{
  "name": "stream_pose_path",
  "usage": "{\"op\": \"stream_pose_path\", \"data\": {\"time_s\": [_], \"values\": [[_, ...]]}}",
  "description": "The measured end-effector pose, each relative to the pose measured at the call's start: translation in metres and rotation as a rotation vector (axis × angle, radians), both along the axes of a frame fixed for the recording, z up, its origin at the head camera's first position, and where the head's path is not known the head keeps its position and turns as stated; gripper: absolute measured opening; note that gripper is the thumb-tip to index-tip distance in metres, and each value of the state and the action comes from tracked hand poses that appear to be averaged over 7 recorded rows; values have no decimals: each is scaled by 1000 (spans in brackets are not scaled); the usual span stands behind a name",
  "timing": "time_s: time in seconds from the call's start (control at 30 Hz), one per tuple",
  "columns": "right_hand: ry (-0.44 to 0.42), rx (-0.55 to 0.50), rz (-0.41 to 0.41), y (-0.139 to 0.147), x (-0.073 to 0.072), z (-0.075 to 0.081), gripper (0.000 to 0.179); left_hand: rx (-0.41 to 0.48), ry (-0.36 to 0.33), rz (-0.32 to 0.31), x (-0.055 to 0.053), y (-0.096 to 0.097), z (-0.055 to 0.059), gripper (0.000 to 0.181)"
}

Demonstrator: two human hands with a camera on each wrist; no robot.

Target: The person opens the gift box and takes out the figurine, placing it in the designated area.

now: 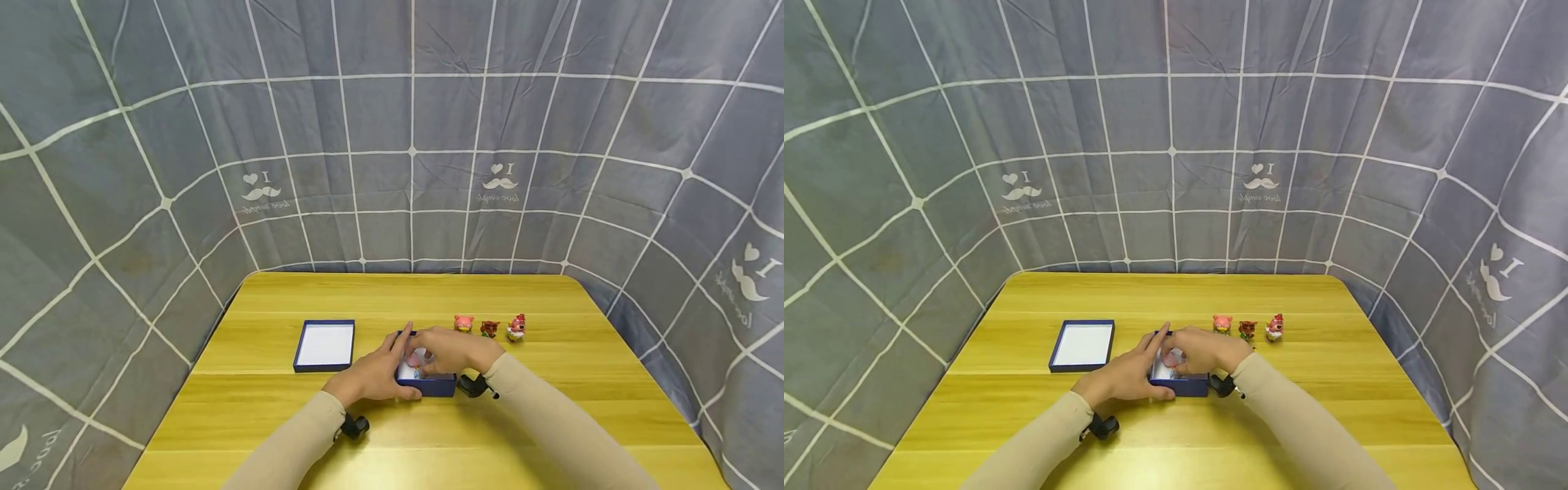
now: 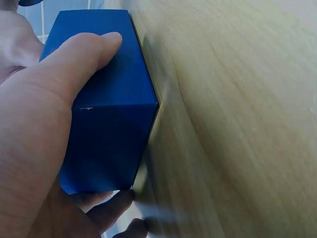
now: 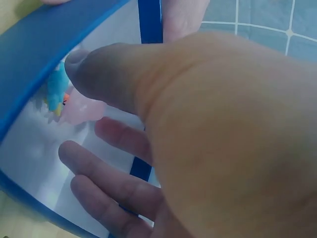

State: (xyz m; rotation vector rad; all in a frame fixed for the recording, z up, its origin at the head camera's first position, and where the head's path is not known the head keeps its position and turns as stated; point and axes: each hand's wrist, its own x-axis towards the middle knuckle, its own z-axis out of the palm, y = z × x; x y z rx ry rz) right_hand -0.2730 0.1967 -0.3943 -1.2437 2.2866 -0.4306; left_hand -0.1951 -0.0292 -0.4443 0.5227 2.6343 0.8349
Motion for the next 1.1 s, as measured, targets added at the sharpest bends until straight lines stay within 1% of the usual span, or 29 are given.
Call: {"op": "stream_pose_path", "data": {"time_s": [0.13,0.3,0.5,0.67,0.83,1.1], "values": [[-25,2,24,-4,-2,1,37,9,-6,-3,1,-2,1,138],[-2,-10,60,-9,-5,2,34,20,-4,-6,-1,-3,2,138],[24,-13,46,-10,-6,1,21,23,11,-11,0,-3,2,139],[14,-36,44,-10,-6,-1,9,18,14,0,1,-3,1,140],[8,-47,33,-9,-7,-2,7,1,18,9,0,-3,-1,140],[41,-58,37,-7,-10,-5,8,-8,18,7,0,-1,-1,140]]}}
